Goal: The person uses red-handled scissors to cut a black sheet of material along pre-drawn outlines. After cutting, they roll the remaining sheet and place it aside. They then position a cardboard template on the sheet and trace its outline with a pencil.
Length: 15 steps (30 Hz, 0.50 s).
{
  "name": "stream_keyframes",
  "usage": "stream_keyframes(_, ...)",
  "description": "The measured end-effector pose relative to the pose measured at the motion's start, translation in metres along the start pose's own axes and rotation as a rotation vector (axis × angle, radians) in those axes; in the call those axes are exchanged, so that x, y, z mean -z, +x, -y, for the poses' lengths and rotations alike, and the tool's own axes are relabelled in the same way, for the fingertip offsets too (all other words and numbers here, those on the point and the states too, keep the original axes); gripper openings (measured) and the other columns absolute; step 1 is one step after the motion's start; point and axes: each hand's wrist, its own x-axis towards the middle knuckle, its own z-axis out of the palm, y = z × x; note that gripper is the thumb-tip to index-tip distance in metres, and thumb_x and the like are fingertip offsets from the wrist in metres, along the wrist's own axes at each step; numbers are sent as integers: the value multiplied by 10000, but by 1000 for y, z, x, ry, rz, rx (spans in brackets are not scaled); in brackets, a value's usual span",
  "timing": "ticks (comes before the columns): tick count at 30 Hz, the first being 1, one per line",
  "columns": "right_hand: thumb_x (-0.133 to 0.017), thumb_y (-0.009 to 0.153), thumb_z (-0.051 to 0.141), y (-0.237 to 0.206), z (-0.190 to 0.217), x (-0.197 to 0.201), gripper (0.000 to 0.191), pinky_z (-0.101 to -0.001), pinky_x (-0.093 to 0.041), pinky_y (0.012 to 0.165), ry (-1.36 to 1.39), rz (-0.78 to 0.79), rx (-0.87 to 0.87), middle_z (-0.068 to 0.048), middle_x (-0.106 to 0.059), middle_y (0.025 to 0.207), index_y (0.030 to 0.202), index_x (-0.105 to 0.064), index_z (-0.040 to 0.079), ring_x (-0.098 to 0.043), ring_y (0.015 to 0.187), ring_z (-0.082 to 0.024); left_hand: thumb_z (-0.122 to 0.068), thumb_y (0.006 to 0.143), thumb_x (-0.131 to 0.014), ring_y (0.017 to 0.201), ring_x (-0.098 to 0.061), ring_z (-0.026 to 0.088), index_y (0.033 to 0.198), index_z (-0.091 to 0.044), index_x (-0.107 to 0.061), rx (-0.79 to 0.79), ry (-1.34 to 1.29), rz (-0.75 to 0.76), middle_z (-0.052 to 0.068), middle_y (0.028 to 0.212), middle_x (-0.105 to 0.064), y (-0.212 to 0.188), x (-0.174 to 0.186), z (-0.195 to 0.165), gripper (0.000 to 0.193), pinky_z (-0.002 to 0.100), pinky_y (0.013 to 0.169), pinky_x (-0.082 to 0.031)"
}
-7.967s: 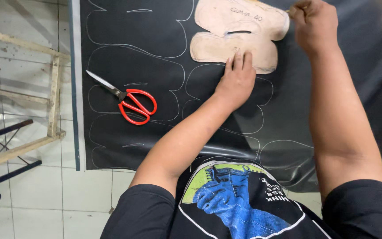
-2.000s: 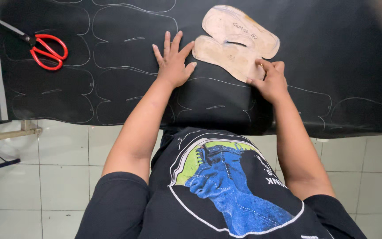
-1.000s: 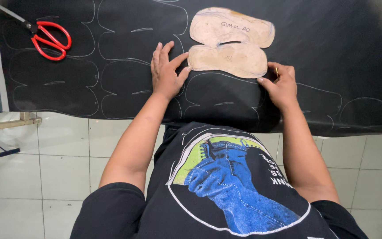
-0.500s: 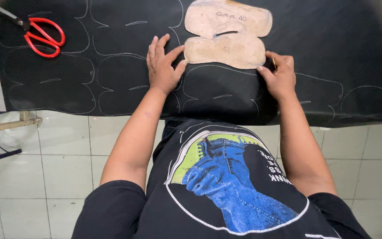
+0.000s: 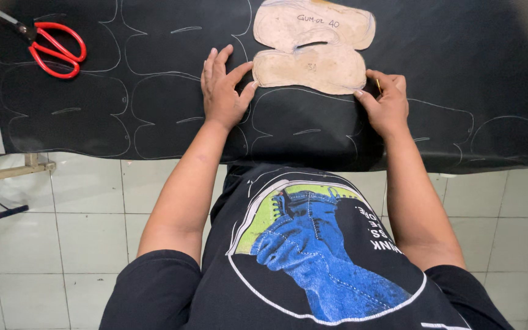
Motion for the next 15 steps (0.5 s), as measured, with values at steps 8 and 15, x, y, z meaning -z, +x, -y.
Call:
stream_keyframes(8,-860,884,285,-1,-2,-1,463,-336,-517,832,11,4,-35,-42,-535,1154,1317,-720,202,-598,908,-172,-353,892,-792,1539,-259,358,1258,-143,-695,12,-17,-20,92,1577,-437,0,-1,1,433,546,1270,-176)
stream_keyframes(15,-856,884,285,-1,-4,-1,462,-333,-516,829,18,15,-51,-38,-534,1147,1317,-718,203,-597,903,-167,-350,889,-790,1522,-259,364,1202,-212,-755,15,-2,-6,93,1566,-434,0,2,-2,344,546,1255,-175)
